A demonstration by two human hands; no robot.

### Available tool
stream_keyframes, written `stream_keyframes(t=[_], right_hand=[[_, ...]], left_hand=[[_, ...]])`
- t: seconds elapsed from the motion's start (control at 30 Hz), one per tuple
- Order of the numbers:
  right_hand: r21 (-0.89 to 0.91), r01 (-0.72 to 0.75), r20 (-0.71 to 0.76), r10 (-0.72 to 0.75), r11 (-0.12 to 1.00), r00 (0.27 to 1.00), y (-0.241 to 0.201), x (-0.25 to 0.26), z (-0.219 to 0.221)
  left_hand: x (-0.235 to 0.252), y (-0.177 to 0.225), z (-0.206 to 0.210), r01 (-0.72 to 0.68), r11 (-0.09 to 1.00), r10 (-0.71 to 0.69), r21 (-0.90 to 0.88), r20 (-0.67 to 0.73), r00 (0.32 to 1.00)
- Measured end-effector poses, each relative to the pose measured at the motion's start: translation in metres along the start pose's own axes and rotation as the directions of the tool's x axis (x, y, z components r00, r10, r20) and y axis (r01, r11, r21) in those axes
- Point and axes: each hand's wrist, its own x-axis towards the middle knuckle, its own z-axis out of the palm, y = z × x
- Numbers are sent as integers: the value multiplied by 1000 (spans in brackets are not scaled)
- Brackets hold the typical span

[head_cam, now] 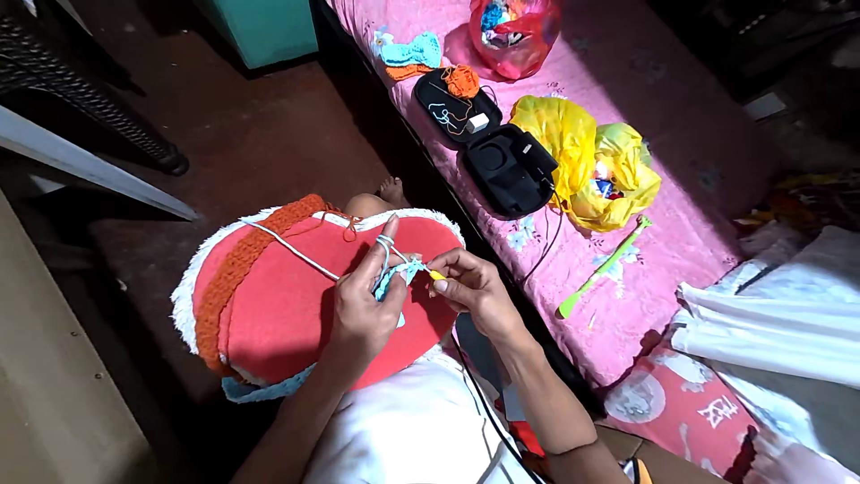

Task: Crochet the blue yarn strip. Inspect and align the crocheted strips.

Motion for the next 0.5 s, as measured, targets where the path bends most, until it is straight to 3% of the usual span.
stream_keyframes(t=[0.13, 0.23, 0.3, 0.37, 0.43, 0.5], right_hand=[[8, -8, -40, 8, 1000, 999, 3, 1, 8], [-177, 133, -50, -144, 975, 988, 6, -2, 13], [-412, 278, -18, -313, 868, 950, 11, -3, 17], [-569, 327, -2, -399, 755, 917, 10, -2, 21], [-542, 288, -32, -362, 789, 931, 3, 0, 25], [-274, 189, -63, -214, 943, 975, -7, 3, 27]], left_hand=[[2, -1, 1, 71, 994, -72, -79, -8, 997], [0, -4, 4, 93, 995, -95, -39, -54, 994], [-5, -11, 9, -16, 995, 23, 103, -70, 997], [-9, -17, 14, -173, 938, 204, 299, -77, 976], [-11, -19, 17, -259, 896, 304, 360, -73, 950], [-10, -21, 16, -294, 922, 332, 252, -123, 935]])
